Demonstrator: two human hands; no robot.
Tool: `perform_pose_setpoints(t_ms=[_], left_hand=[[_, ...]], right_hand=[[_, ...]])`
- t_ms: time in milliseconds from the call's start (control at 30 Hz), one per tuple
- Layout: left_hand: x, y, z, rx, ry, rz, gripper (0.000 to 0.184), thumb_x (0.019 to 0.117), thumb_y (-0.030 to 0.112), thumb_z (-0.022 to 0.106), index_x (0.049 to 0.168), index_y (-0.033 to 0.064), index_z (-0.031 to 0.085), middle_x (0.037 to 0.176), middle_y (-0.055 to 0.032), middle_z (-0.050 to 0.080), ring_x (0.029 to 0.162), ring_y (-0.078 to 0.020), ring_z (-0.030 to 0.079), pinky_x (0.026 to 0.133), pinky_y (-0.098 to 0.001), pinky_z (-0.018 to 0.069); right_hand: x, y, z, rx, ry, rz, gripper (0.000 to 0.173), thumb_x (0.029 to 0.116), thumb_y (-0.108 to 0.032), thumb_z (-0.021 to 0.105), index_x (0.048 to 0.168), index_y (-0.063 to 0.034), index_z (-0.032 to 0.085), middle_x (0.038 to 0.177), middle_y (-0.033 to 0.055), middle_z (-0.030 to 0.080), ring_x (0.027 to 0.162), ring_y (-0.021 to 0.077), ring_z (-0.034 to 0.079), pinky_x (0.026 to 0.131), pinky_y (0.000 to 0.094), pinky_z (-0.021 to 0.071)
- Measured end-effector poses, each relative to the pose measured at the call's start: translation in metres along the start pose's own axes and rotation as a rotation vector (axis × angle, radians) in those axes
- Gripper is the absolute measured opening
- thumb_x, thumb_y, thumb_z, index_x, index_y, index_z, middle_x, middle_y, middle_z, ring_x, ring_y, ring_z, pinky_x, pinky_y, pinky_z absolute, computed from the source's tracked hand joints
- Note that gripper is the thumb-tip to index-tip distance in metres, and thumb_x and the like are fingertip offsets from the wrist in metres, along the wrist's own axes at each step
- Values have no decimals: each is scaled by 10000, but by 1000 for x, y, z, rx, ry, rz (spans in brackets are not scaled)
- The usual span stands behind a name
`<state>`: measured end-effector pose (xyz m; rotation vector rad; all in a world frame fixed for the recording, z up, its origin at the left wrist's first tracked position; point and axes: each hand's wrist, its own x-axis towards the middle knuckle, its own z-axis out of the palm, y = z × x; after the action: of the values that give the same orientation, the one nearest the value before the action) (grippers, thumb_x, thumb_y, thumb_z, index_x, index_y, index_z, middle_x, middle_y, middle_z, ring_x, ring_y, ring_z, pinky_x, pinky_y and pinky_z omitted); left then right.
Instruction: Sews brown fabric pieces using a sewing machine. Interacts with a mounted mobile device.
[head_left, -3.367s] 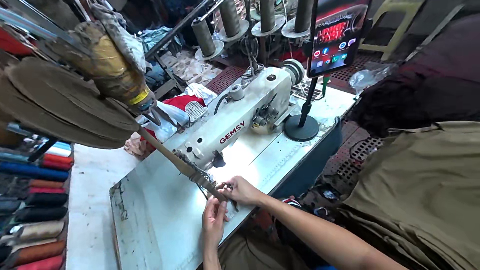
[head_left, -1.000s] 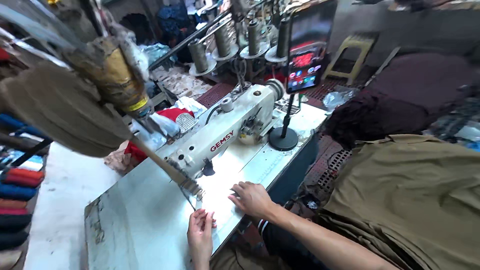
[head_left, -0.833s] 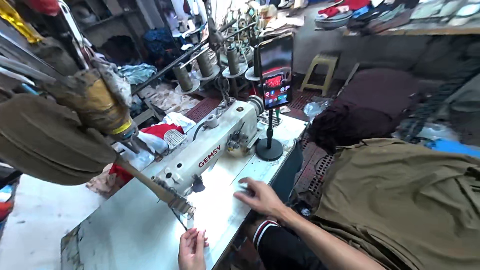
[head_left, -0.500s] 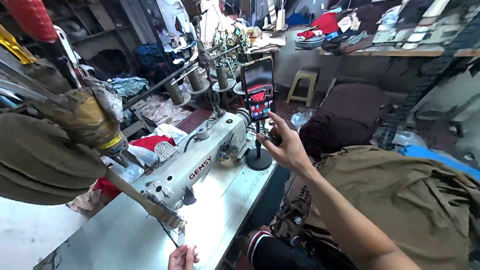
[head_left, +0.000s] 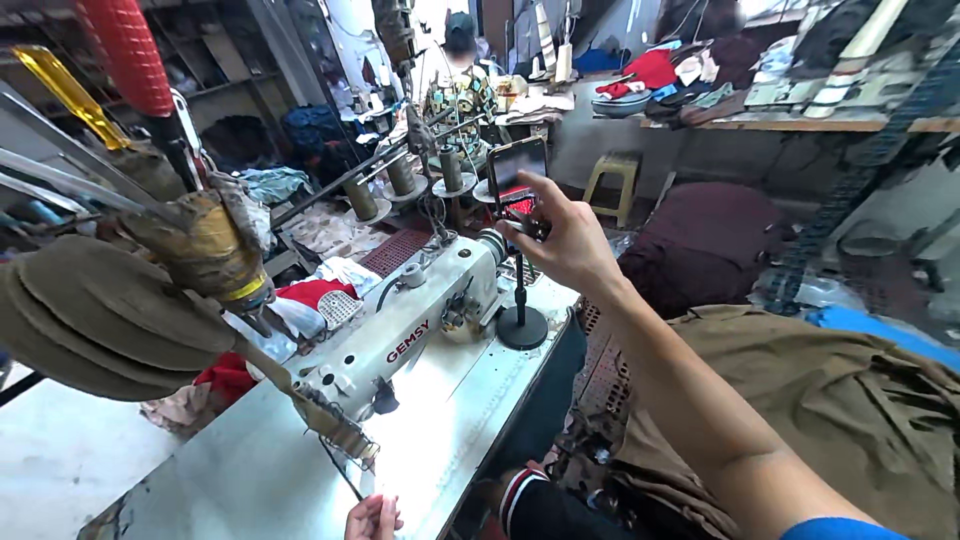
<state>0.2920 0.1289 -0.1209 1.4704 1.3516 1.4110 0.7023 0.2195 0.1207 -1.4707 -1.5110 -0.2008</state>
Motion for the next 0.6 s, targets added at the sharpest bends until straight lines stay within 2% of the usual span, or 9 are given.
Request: perform_pose_setpoints(t_ms=[100, 167, 300, 467, 533, 600], left_hand=[[-2, -2, 0, 16, 1, 2, 188, 962, -8, 624, 1133, -63, 572, 911, -52, 734, 749, -99, 725, 699, -280, 631], [-3, -3, -2, 35, -6, 2, 184, 963, -2, 627, 1128, -64, 576, 913, -56, 735, 753, -100, 729, 703, -285, 635], [-2, -4, -3, 75, -12, 13, 174, 967, 20, 630, 1120, -55, 592, 902, -48, 734, 750, -87, 725, 698, -269, 631], [-1, -9, -2, 85, 32, 31, 188, 963, 80, 649, 1115, -30, 632, 914, -56, 747, 754, -113, 737, 685, -291, 642], [-1, -9, -3, 96, 32, 17, 204, 964, 103, 654, 1118, -31, 644, 931, -66, 743, 771, -129, 737, 703, -313, 645], [-1, -8, -5, 117, 34, -12, 221, 970, 137, 668, 1125, -21, 659, 957, -67, 746, 796, -137, 743, 728, -327, 651]], right_hand=[[-26, 6, 12, -52, -37, 5, 575, 943, -353, 726, 1469, -205, 545, 725, 34, 639, 574, 218, 593, 527, 482, 508], [-44, 12, 23, -81, -73, 37, 561, 923, -337, 742, 1443, -209, 577, 753, 45, 650, 617, 240, 616, 566, 509, 523], [-63, 19, 38, -93, -101, 58, 616, 919, -355, 739, 1488, -214, 549, 750, 48, 654, 619, 249, 619, 575, 515, 522], [-67, 13, 36, -136, -182, 99, 709, 931, -308, 753, 1563, -268, 434, 912, 156, 711, 763, 392, 683, 665, 661, 533], [-84, 7, 44, -97, -173, 27, 634, 957, -354, 704, 1533, -213, 480, 878, 163, 691, 721, 371, 654, 643, 624, 522], [-110, -6, 63, -21, -295, -24, 601, 963, -471, 662, 1436, -108, 579, 839, 154, 689, 675, 330, 643, 613, 578, 526]])
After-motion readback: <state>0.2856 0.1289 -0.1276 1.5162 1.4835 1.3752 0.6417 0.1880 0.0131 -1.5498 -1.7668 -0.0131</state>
